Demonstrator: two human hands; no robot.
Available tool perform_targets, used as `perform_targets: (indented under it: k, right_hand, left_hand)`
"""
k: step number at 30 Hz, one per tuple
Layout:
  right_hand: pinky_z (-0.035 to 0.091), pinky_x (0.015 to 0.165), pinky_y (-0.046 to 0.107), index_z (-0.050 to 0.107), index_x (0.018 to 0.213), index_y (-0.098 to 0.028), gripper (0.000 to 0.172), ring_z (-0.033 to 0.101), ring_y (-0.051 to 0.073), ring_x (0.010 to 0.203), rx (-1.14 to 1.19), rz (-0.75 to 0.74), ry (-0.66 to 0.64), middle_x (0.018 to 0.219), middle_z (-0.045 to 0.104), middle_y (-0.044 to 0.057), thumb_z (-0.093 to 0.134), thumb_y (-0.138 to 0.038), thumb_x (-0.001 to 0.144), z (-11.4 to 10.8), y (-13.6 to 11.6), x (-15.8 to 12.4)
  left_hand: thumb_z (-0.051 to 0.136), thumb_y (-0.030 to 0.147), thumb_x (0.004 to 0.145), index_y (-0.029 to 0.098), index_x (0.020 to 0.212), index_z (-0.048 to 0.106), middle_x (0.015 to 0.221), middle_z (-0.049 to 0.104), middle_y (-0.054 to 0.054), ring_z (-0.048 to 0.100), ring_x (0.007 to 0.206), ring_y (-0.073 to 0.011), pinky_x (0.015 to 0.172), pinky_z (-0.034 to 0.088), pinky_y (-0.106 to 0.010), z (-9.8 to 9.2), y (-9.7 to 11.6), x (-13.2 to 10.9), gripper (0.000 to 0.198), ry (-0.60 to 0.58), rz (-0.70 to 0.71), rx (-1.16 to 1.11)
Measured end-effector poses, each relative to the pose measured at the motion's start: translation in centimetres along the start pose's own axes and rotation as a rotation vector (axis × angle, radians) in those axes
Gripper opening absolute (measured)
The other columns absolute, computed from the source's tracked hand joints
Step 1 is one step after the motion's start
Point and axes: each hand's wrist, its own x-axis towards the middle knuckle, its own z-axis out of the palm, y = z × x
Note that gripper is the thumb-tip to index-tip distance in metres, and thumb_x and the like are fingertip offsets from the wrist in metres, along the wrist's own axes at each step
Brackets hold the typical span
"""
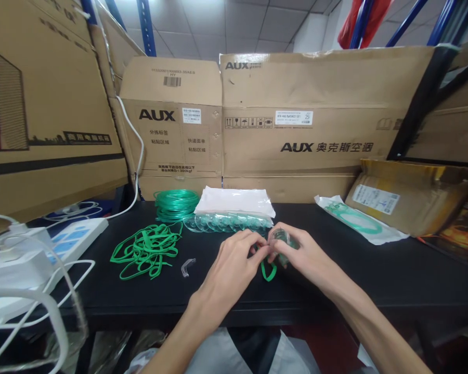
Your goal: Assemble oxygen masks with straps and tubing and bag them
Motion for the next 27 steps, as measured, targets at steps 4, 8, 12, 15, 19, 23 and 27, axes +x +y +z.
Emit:
perform_targets:
  k: [4, 8, 12, 15, 19, 23, 27]
  right_hand:
    - [0.048, 0.066, 0.025, 0.061, 0.078, -0.019, 0.011, 0.063, 0.015, 0.069, -0.037, -0.036, 0.018, 0.071, 0.064, -0.002, 0.055, -0.025, 0.086, 0.0, -0.1, 0.1]
    - [0.044, 0.058, 0.026, 0.063, 0.083, -0.019, 0.015, 0.064, 0.017, 0.063, -0.079, 0.062, 0.083, 0.065, 0.069, 0.001, 0.055, -0.032, 0.087, -2.7, 0.4, 0.3]
    - [0.041, 0.055, 0.026, 0.061, 0.079, -0.021, 0.014, 0.063, 0.018, 0.059, -0.233, 0.173, 0.447, 0.06, 0.068, 0.002, 0.059, -0.034, 0.084, -6.8, 1.3, 0.3]
    - [0.04, 0.053, 0.026, 0.063, 0.079, -0.02, 0.018, 0.063, 0.018, 0.058, -0.216, 0.23, 0.402, 0.062, 0.07, 0.004, 0.057, -0.036, 0.085, -7.8, 0.9, -0.2]
    - [0.041, 0.054, 0.025, 0.071, 0.087, -0.017, 0.03, 0.066, 0.018, 0.063, -0.092, 0.269, -0.122, 0.067, 0.073, 0.006, 0.052, -0.04, 0.091, -5.6, -1.0, -1.2]
    - [0.043, 0.056, 0.025, 0.074, 0.104, -0.019, 0.032, 0.069, 0.019, 0.07, -0.073, 0.274, -0.327, 0.069, 0.074, 0.004, 0.056, -0.043, 0.093, -3.2, -2.1, -1.6]
    - [0.046, 0.061, 0.026, 0.072, 0.122, -0.022, 0.039, 0.066, 0.018, 0.069, -0.155, 0.265, -0.405, 0.073, 0.075, 0.004, 0.058, -0.045, 0.094, -2.3, -1.9, -1.6]
  left_hand:
    - [0.056, 0.028, 0.099, 0.021, 0.084, 0.067, 0.086, 0.065, 0.001, 0.059, 0.077, -0.015, 0.074, 0.041, -0.027, -0.2, -0.2, -0.2, 0.02, -0.035, 0.003, 0.011]
    - [0.059, 0.035, 0.099, 0.021, 0.086, 0.066, 0.083, 0.063, 0.002, 0.057, 0.075, -0.015, 0.071, 0.039, -0.027, -0.8, -0.5, -0.3, 0.02, -0.059, -0.012, 0.011]
    - [0.058, 0.038, 0.098, 0.022, 0.085, 0.067, 0.081, 0.065, 0.002, 0.058, 0.075, -0.0157, 0.071, 0.04, -0.027, -1.5, -0.9, -0.2, 0.023, -0.053, -0.06, -0.033]
    - [0.056, 0.043, 0.098, 0.021, 0.085, 0.068, 0.08, 0.068, 0.001, 0.062, 0.076, -0.017, 0.071, 0.044, -0.026, -1.7, -0.9, 0.0, 0.027, -0.057, -0.134, -0.121]
    - [0.055, 0.044, 0.097, 0.022, 0.088, 0.068, 0.081, 0.072, 0.0, 0.068, 0.077, -0.0181, 0.072, 0.049, -0.026, -1.2, -1.1, 0.1, 0.027, -0.046, -0.216, -0.229]
    - [0.057, 0.044, 0.095, 0.022, 0.089, 0.071, 0.085, 0.076, -0.001, 0.072, 0.082, -0.0197, 0.076, 0.052, -0.026, -0.8, -1.5, 0.1, 0.027, -0.051, -0.245, -0.267]
    - [0.058, 0.044, 0.095, 0.022, 0.087, 0.072, 0.084, 0.077, 0.0, 0.072, 0.08, -0.019, 0.074, 0.052, -0.026, -0.7, -1.6, 0.1, 0.027, -0.054, -0.265, -0.262]
